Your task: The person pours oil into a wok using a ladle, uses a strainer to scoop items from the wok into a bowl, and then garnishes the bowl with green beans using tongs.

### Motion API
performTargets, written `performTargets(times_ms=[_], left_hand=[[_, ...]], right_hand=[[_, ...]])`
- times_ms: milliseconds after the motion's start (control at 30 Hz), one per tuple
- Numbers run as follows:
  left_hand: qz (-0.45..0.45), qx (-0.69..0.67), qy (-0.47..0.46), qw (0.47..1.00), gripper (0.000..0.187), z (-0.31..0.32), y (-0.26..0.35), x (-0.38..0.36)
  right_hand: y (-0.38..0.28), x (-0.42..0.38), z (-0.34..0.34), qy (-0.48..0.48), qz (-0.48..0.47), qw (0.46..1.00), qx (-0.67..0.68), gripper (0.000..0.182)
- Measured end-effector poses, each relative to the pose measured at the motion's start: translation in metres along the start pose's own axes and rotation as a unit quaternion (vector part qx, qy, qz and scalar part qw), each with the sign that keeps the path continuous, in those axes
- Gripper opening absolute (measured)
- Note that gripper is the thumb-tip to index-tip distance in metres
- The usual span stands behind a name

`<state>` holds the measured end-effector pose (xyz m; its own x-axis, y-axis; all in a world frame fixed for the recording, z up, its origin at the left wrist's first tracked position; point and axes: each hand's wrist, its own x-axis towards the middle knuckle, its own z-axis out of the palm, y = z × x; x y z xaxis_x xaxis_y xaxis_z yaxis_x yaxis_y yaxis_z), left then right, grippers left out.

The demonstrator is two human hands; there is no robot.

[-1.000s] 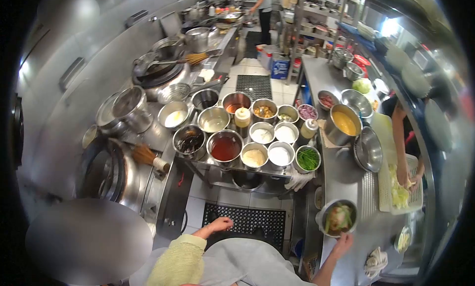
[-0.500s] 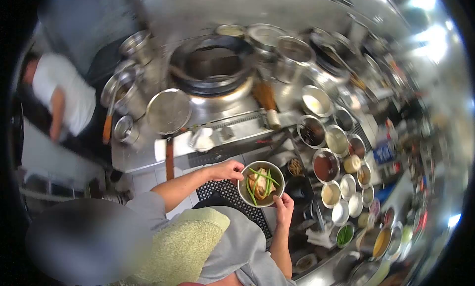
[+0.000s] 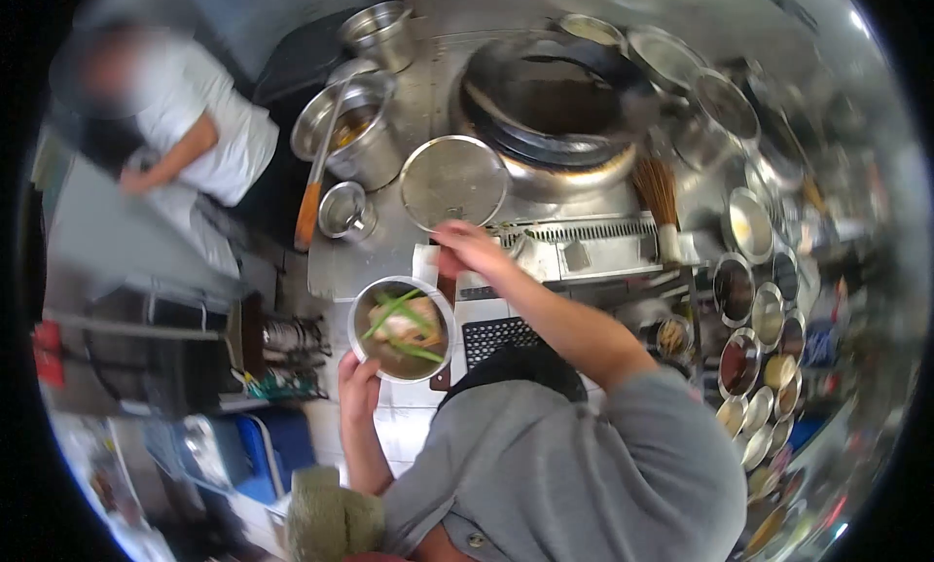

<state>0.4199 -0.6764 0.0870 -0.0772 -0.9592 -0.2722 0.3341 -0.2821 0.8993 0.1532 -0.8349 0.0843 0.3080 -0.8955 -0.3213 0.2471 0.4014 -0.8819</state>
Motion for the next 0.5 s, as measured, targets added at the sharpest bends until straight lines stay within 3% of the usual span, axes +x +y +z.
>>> performTargets(times_ms=[67, 100, 133, 200, 267, 300, 367, 500], left_hand=[[0.074, -0.052, 0.092, 0.992, 0.04, -0.018, -0.01, -0.029], [0.092, -0.074, 0.129, 0.984, 0.041, -0.014, -0.007, -0.042], [0.113, -0.098, 0.167, 0.975, 0.043, -0.007, -0.007, -0.054], [0.145, -0.152, 0.19, 0.959, 0.046, -0.018, -0.023, -0.071], [0.132, -0.027, 0.211, 0.968, 0.053, -0.04, -0.039, -0.085], [0.126, -0.059, 0.209, 0.968, 0.054, -0.037, -0.039, -0.087], [0.112, -0.126, 0.205, 0.964, 0.057, -0.031, -0.037, -0.087], [0.079, -0.128, 0.141, 0.979, 0.049, -0.025, -0.032, -0.063]], right_hand=[[0.015, 0.075, 0.043, -0.071, 0.068, 0.989, 0.109, 0.062], [0.035, 0.125, 0.069, -0.05, 0.158, 0.974, 0.153, 0.066], [0.036, 0.145, 0.098, -0.021, 0.177, 0.968, 0.177, 0.072], [0.048, 0.183, 0.14, 0.015, 0.186, 0.959, 0.213, 0.055], [0.058, 0.21, 0.157, -0.036, 0.258, 0.919, 0.297, 0.03], [0.055, 0.207, 0.156, -0.059, 0.26, 0.921, 0.285, 0.025], [0.046, 0.196, 0.149, -0.105, 0.264, 0.923, 0.258, 0.017], [0.013, 0.152, 0.123, -0.129, 0.278, 0.91, 0.279, 0.018]])
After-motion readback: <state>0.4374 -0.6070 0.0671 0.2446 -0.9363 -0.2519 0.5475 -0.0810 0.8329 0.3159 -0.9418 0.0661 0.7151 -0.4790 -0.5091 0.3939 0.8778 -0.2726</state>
